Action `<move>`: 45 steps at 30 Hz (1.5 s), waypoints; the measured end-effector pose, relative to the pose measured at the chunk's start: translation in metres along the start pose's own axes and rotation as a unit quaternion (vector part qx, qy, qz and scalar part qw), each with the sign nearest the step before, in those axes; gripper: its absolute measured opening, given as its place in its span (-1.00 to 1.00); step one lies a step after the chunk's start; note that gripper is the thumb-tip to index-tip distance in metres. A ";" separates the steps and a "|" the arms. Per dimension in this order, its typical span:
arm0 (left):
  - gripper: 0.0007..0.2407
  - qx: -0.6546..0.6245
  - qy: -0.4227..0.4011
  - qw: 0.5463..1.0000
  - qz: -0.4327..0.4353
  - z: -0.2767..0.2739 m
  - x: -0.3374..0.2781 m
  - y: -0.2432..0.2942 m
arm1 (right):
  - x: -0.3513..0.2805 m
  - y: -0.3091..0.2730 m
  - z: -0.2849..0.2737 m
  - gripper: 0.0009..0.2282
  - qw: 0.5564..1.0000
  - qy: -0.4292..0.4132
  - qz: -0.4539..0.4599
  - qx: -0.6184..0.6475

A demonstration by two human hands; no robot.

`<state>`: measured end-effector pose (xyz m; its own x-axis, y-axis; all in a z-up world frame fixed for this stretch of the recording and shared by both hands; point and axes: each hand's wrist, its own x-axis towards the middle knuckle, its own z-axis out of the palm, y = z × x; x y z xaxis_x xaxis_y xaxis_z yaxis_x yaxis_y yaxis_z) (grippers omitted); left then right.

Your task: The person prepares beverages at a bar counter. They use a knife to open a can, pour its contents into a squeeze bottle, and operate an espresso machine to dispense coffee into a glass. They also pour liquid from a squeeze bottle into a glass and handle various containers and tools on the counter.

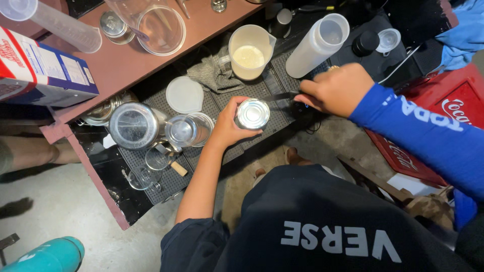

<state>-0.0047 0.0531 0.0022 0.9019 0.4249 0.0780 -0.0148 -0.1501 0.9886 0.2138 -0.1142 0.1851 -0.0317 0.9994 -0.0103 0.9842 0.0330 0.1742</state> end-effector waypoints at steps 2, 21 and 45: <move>-0.32 0.015 0.002 1.000 -0.009 0.001 0.000 0.001 | 0.009 -0.001 0.001 -0.68 0.999 -0.021 0.006 -0.029; -0.08 0.003 0.028 0.999 0.032 0.011 -0.011 -0.006 | -0.055 -0.023 0.041 -0.70 0.909 -0.106 0.240 0.323; -0.18 -0.150 0.210 0.965 -0.045 0.044 -0.046 -0.009 | -0.118 -0.053 0.037 -0.73 0.866 -0.034 0.331 0.373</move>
<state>-0.0270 -0.0041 -0.0155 0.6512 0.7585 -0.0259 -0.1264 0.1420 0.9818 0.1716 -0.2337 0.1402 0.5685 0.7944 -0.2137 0.6220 -0.5851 -0.5204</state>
